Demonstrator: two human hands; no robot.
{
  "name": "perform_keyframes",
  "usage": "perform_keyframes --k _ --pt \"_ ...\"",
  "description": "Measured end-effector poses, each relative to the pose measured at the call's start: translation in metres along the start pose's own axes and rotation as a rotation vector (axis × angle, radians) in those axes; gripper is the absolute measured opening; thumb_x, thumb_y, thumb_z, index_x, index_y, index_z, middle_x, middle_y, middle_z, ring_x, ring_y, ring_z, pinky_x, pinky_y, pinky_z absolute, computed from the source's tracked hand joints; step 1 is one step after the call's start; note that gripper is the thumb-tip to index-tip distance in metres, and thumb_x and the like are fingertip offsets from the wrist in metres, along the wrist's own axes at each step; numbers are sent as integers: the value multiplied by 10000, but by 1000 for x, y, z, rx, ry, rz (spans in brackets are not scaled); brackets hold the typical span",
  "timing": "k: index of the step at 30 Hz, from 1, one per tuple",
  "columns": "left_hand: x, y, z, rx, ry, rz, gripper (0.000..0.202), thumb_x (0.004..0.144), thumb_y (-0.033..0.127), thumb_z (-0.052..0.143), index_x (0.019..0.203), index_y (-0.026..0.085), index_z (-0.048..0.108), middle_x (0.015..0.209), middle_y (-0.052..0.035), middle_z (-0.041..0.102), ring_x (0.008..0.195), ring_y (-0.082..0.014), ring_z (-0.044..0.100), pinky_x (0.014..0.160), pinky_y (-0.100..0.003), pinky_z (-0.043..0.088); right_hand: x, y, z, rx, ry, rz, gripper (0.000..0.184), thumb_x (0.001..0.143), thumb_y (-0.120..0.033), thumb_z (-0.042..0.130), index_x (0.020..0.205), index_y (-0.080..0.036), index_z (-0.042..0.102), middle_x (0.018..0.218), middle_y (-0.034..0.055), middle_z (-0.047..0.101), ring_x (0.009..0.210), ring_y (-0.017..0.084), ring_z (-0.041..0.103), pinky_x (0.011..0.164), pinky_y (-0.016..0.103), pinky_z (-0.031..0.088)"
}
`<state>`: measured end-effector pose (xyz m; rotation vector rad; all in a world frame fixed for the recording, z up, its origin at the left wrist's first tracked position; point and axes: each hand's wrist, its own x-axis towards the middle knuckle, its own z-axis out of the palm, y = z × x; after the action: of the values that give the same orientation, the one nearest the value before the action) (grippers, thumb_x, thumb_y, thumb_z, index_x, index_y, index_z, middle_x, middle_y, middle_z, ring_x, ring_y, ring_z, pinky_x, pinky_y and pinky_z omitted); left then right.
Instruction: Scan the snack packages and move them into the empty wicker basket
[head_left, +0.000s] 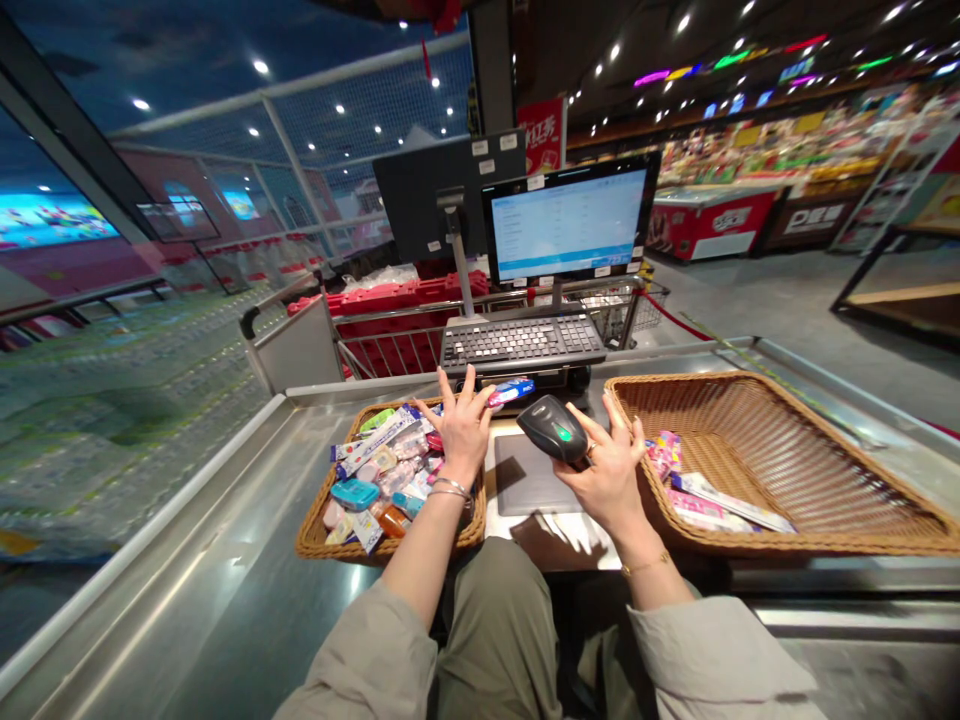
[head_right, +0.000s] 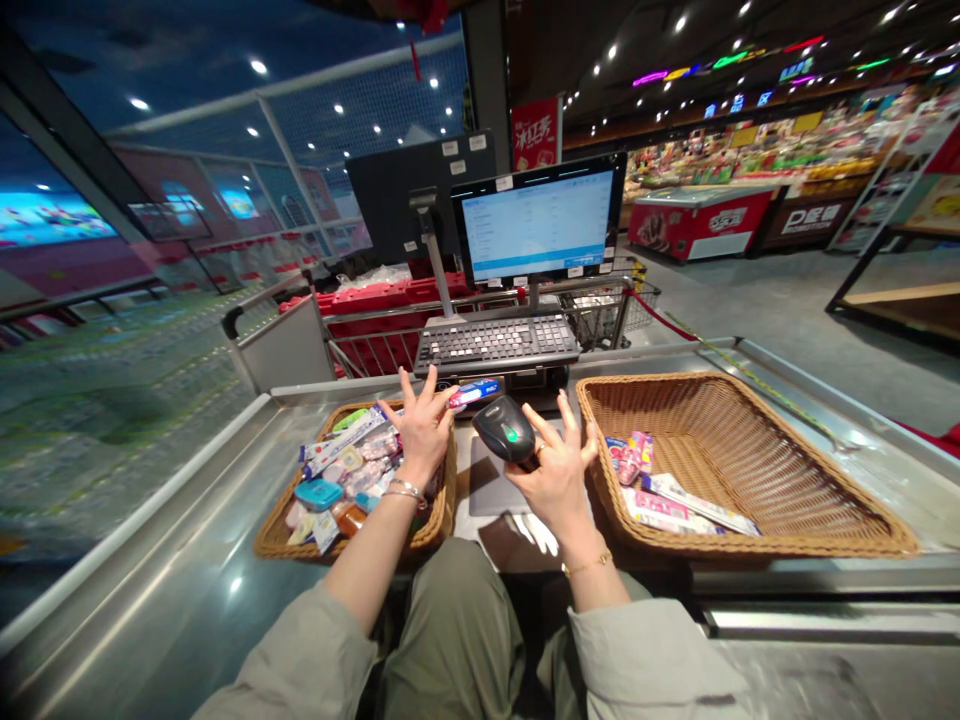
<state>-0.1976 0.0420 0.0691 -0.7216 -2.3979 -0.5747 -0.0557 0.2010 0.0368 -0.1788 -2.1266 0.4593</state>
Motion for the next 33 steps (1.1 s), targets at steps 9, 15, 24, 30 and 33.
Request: perform_keyframes --k 9,15,24,30,33 --pt "2 4 -1 -3 -10 -10 336 972 322 554 1274 406 674 1600 25 411 1581 -324 45 1131 -762 -143 1 0 -2 -16 22 -11 104 801 -327 682 845 -241 718 1308 19 705 1482 370 360 1182 691 144" --pt "3 7 -2 10 -18 -2 348 977 311 540 1288 402 665 1609 37 394 1581 -323 47 1136 -754 -146 4 -2 -6 -41 36 -4 146 803 -323 650 900 -245 728 1312 35 702 1481 366 357 1171 692 172" --pt "10 25 -4 -7 -25 26 351 963 318 564 1286 411 669 1605 22 403 1579 -330 53 1141 -774 -100 8 11 -23 -94 76 101 285 837 -424 635 1037 -244 727 1348 65 678 1511 347 308 1198 672 125" --pt "14 43 4 -28 -16 79 345 968 336 562 1287 417 664 1598 28 411 1578 -328 59 1128 -774 -129 8 31 -36 -116 170 166 351 831 -469 645 1086 -239 713 1326 90 686 1509 351 316 1196 668 123" --pt "15 52 9 -33 -23 124 351 968 336 565 1296 420 658 1605 28 401 1578 -327 47 1131 -778 -116 7 38 -42 -126 210 195 345 836 -479 633 1062 -228 704 1322 92 687 1505 360 319 1189 679 116"
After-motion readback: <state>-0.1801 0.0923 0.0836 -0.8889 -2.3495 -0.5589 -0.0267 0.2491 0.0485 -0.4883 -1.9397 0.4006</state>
